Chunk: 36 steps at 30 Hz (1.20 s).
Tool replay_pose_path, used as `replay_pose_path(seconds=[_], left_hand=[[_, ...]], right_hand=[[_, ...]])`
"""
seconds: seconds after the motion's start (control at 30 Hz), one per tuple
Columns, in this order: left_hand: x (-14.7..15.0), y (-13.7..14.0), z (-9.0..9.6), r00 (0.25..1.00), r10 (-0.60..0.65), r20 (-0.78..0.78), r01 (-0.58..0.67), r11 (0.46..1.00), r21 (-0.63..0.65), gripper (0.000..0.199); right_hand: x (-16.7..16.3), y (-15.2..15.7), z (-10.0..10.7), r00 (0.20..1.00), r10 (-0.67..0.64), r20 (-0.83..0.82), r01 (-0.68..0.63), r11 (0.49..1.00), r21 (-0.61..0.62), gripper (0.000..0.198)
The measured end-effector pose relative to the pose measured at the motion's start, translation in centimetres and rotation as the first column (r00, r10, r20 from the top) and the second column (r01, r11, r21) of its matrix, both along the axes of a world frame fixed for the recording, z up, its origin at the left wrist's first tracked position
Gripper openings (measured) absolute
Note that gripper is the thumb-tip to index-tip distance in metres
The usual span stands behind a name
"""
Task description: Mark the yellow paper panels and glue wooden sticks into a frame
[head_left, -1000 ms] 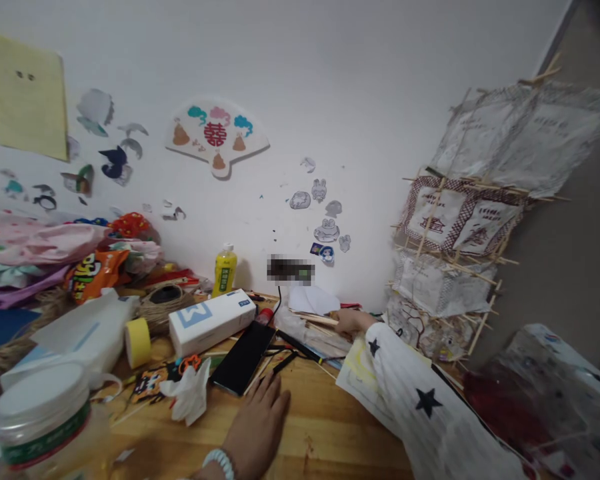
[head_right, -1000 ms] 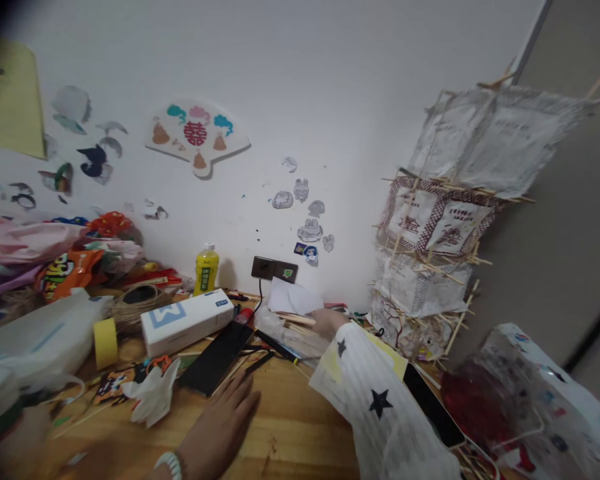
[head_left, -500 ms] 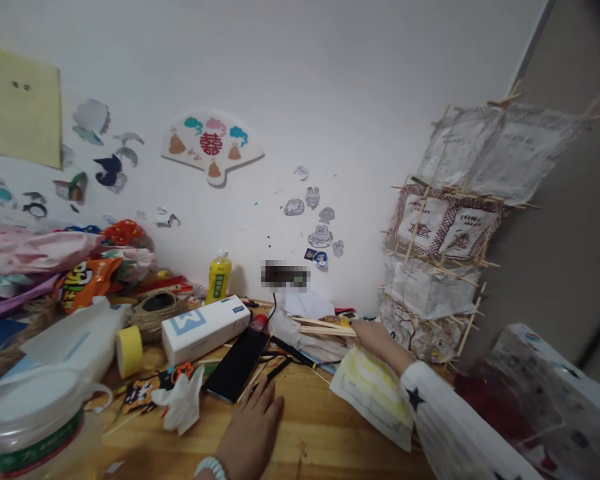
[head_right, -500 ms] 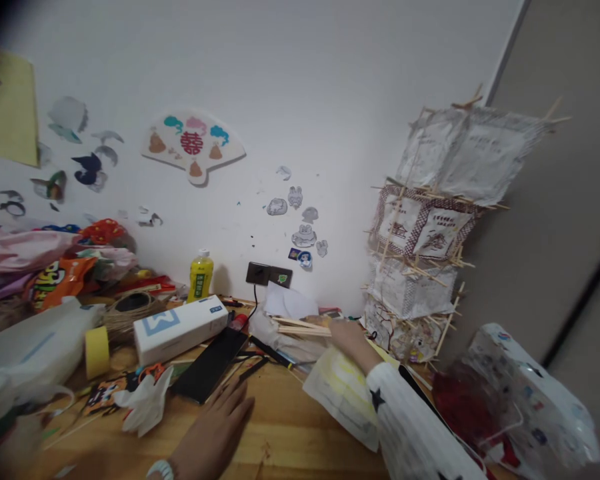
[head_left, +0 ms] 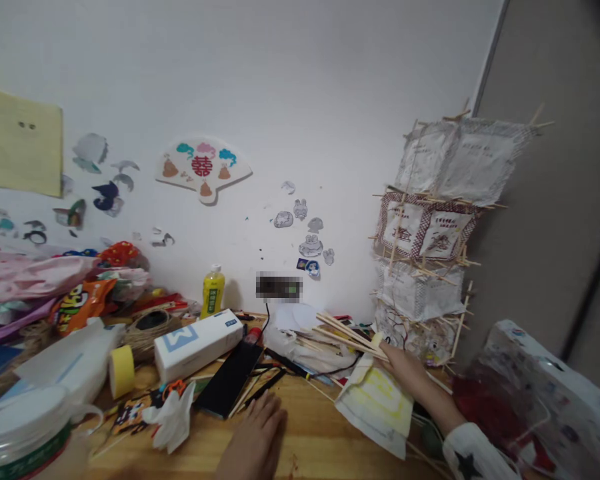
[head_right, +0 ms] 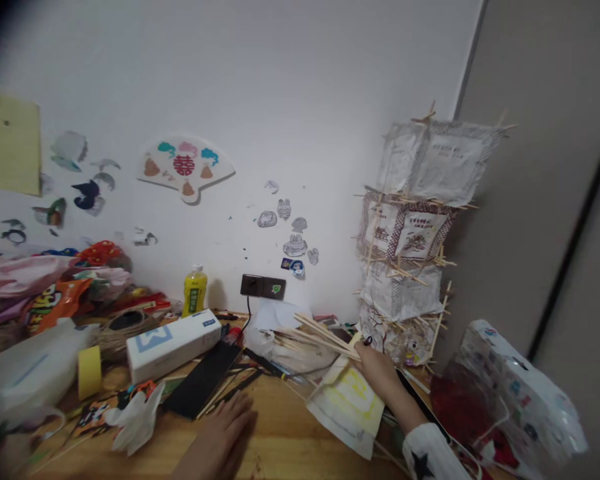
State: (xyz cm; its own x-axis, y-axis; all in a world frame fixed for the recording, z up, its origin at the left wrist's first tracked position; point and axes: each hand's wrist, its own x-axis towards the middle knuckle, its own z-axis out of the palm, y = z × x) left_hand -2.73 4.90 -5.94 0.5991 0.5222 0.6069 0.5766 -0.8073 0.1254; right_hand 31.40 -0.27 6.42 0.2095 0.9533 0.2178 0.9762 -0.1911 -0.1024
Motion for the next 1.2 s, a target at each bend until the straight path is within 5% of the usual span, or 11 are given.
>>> replay_pose_path(seconds=[0.13, 0.2, 0.27, 0.33, 0.4, 0.53, 0.77, 0.83, 0.97, 1.1, 1.2], left_hand=[[1.9, -0.8, 0.8, 0.984, -0.127, 0.126, 0.155, 0.956, -0.25, 0.038], [3.9, -1.1, 1.7, 0.94, -0.115, 0.322, 0.261, 0.851, -0.457, 0.042], [6.6, -1.2, 3.2, 0.785, -0.005, 0.619, 0.46, 0.674, -0.578, 0.051], [9.3, -1.1, 4.9, 0.481, 0.231, 0.846, 0.685, 0.503, -0.527, 0.057], [11.5, -0.7, 6.5, 0.404, 0.299, 0.864, 0.711, 0.492, -0.503, 0.052], [12.7, -0.2, 8.5, 0.29, 0.385, 0.876, 0.753, 0.474, -0.457, 0.041], [6.3, 1.3, 12.2, 0.134, 0.35, 0.927, 0.84, 0.457, -0.294, 0.034], [4.2, 1.5, 12.5, 0.151, 0.358, 0.921, 0.849, 0.431, -0.307, 0.034], [1.7, 0.5, 10.5, 0.315, 0.385, 0.868, 0.85, 0.292, -0.438, 0.033], [1.7, -1.1, 7.9, 0.532, 0.337, 0.777, 0.796, 0.116, -0.595, 0.048], [2.5, -2.1, 7.0, 0.622, 0.23, 0.749, 0.761, 0.047, -0.647, 0.053]], right_hand=[[-0.7, 0.3, -1.6, 0.981, 0.12, -0.153, -0.104, 0.989, 0.109, 0.022], [-2.5, 0.7, -2.5, 0.957, 0.191, -0.217, -0.16, 0.975, 0.155, 0.026], [-5.1, 1.0, -3.2, 0.905, 0.276, -0.323, -0.208, 0.951, 0.228, 0.028], [-7.9, 1.1, -3.6, 0.861, 0.308, -0.404, -0.229, 0.945, 0.234, 0.03], [-10.3, 0.9, -3.9, 0.883, 0.253, -0.395, -0.219, 0.967, 0.13, 0.03], [-12.5, 0.7, -4.4, 0.873, 0.289, -0.393, -0.243, 0.956, 0.163, 0.033], [-9.2, 1.3, -6.4, 0.828, 0.362, -0.429, -0.241, 0.92, 0.31, 0.016], [-7.4, 1.3, -5.9, 0.85, 0.314, -0.422, -0.15, 0.914, 0.377, 0.023], [-3.8, 1.1, -2.8, 0.903, 0.136, -0.407, 0.106, 0.849, 0.518, 0.028], [-5.3, 0.7, 0.2, 0.92, 0.202, -0.335, 0.089, 0.726, 0.682, 0.021], [-10.3, 0.2, 0.9, 0.641, 0.535, -0.551, -0.169, 0.798, 0.578, 0.024]])
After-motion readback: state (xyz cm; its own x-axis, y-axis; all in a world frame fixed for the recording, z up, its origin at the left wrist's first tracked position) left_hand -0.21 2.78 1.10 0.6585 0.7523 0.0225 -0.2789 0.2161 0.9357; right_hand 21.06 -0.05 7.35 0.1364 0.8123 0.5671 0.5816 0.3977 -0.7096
